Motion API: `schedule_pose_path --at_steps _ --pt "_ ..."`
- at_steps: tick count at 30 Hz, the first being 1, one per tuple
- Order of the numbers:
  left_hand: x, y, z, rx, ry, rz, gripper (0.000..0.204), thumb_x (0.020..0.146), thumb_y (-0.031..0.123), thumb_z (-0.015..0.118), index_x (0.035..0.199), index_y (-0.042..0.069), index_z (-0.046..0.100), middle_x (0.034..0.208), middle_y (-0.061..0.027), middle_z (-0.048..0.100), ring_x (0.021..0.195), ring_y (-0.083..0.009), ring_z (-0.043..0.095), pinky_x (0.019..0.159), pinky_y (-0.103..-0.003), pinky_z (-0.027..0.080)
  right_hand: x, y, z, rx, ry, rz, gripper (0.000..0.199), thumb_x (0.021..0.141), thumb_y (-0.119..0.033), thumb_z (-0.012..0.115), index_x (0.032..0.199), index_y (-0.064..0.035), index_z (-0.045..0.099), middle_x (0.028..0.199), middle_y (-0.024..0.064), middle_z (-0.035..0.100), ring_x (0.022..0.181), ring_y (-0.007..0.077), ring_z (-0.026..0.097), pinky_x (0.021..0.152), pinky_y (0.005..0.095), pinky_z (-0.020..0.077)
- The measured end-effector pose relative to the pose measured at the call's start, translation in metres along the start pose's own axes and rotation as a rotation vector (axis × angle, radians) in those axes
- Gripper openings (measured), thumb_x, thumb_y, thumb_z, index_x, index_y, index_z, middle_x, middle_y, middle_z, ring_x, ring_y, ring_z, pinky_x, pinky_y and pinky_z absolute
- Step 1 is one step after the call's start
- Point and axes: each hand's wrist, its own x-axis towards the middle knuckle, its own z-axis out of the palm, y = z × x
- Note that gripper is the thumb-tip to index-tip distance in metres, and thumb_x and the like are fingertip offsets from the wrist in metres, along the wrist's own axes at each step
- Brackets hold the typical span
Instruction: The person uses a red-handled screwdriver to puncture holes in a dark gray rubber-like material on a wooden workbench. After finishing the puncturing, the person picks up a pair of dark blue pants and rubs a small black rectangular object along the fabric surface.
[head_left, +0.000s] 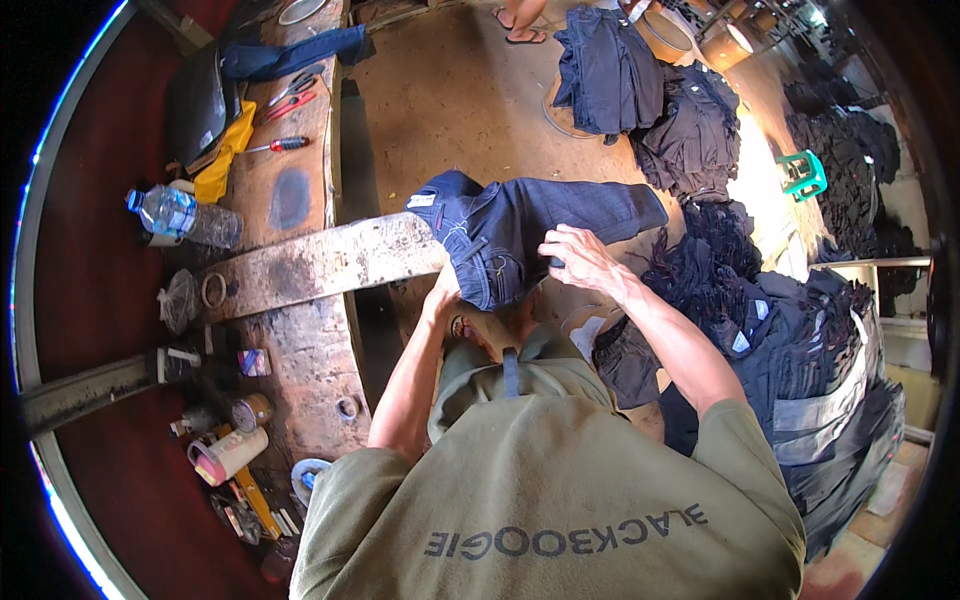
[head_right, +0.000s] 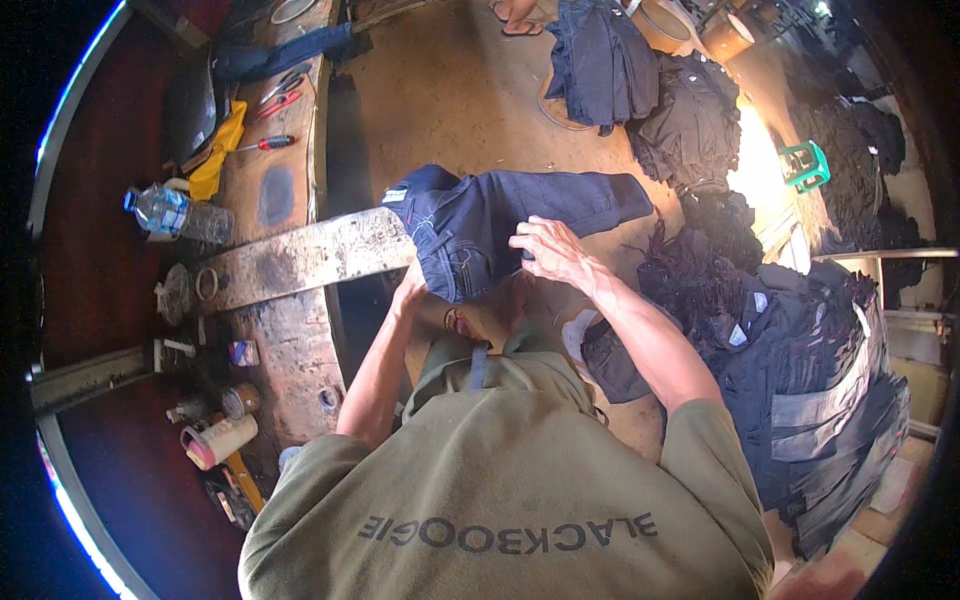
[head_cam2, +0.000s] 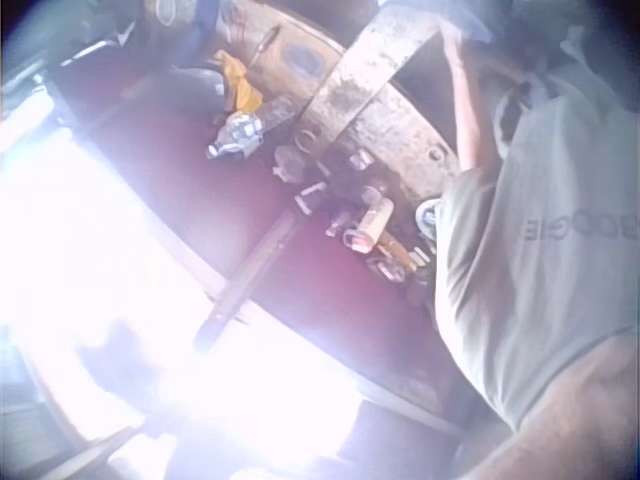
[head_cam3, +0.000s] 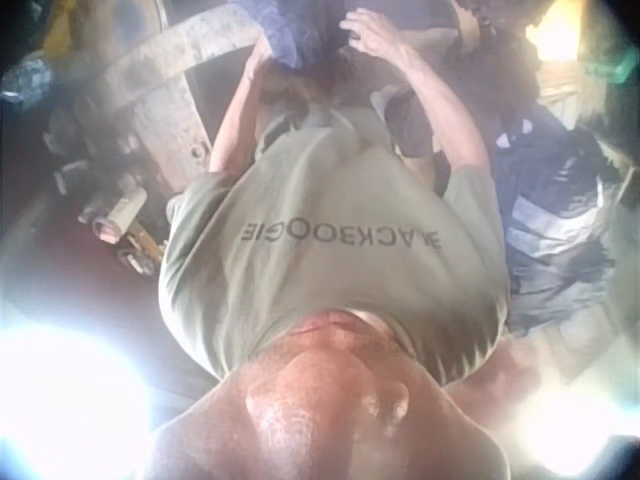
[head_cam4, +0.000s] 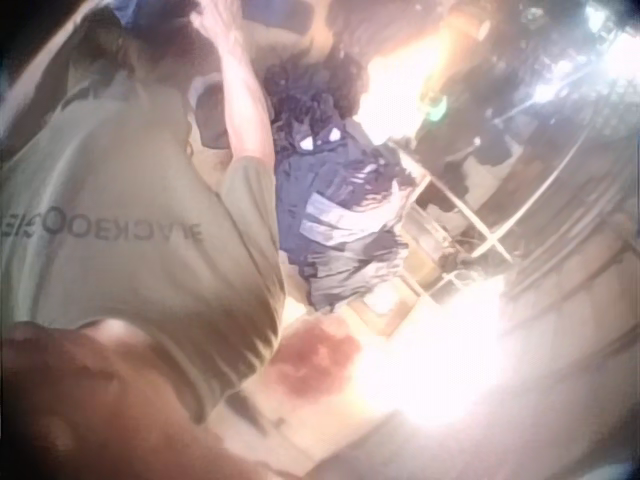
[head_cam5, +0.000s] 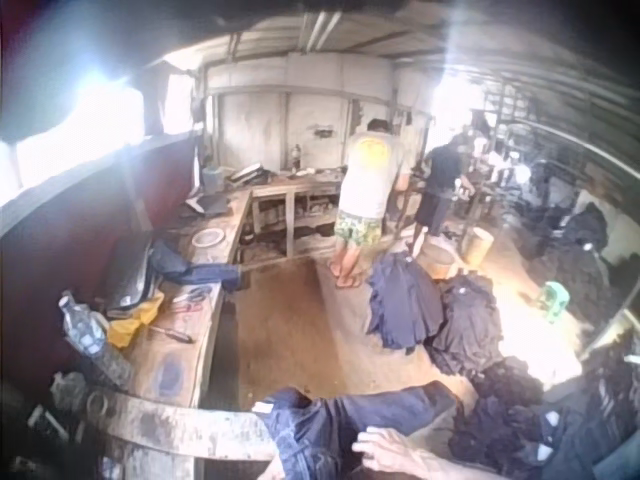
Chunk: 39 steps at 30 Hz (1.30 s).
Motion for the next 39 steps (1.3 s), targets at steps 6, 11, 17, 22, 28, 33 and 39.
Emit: schedule_pose_path --at_steps 6,11,17,22,28,33,39 --pt "-0.035 0.004 -0.007 0.127 -0.209 0.137 0.061 0.102 0.027 0.076 0.153 -0.001 0.056 0.148 -0.0169 0.063 0.137 -0.0289 0.056 0.120 -0.041 0.045 -0.018 -0.007 0.006 0.032 0.071 -0.161 0.027 0.078 -0.021 0.080 0.101 -0.0062 0.079 0.103 0.0085 0.070 0.102 0.0314 0.067 0.091 0.0461 0.0587" --pt "-0.017 -0.020 -0.002 -0.025 -0.022 0.114 0.066 0.100 0.026 0.079 0.155 0.000 0.056 0.153 -0.0162 0.063 0.142 -0.0296 0.056 0.122 -0.041 0.044 -0.023 -0.018 0.033 -0.030 0.157 -0.186 0.028 0.084 -0.021 0.078 0.106 -0.0050 0.077 0.109 0.0110 0.069 0.105 0.0324 0.069 0.092 0.0471 0.0587" --pt "0.012 -0.031 -0.002 -0.311 0.493 -0.176 0.062 0.098 0.019 0.079 0.153 -0.001 0.058 0.146 -0.0134 0.068 0.131 -0.0269 0.064 0.114 -0.040 0.048 -0.056 -0.025 0.061 0.246 0.194 0.038 0.042 0.097 -0.025 0.078 0.133 -0.0039 0.077 0.133 0.0183 0.075 0.111 0.0385 0.075 0.097 0.0482 0.0603" --pt "-0.030 0.054 0.016 -0.706 1.070 -0.385 0.042 0.109 0.027 0.071 0.140 0.000 0.061 0.127 -0.0107 0.073 0.113 -0.0162 0.067 0.107 -0.038 0.049 -0.119 0.081 0.044 1.479 0.606 1.131 0.068 0.097 -0.059 0.081 0.119 0.0044 0.075 0.104 0.0118 0.078 0.072 0.0204 0.074 0.066 0.0343 0.0592" --pt "0.007 0.125 0.113 0.195 1.173 -0.382 0.124 0.068 0.041 0.105 0.159 -0.002 0.033 0.154 -0.0252 0.048 0.145 -0.0372 0.048 0.127 -0.050 0.034 -0.132 0.209 0.018 1.875 0.526 1.244 0.081 0.090 -0.077 0.076 0.118 -0.0021 0.068 0.093 0.0049 0.068 0.068 0.0221 0.067 0.064 0.0378 0.0577" --pt "0.028 0.121 0.090 0.269 1.382 -0.256 0.064 0.082 0.026 0.100 0.123 -0.004 0.061 0.107 -0.0154 0.074 0.094 -0.0274 0.071 0.090 -0.038 0.058 -0.132 0.213 0.013 1.647 0.552 1.129 0.035 0.093 -0.033 0.091 0.104 -0.0078 0.071 0.085 0.0062 0.071 0.060 0.0226 0.070 0.055 0.0378 0.0572" --pt "0.049 0.094 0.078 0.654 1.325 -0.213 0.085 0.080 0.040 0.100 0.137 -0.008 0.059 0.136 -0.0268 0.059 0.130 -0.0448 0.053 0.111 -0.056 0.044 -0.146 0.215 0.035 1.271 0.703 1.330 0.035 0.096 -0.035 0.089 0.107 -0.0046 0.075 0.081 0.0034 0.069 0.059 0.0166 0.065 0.054 0.0343 0.0538"
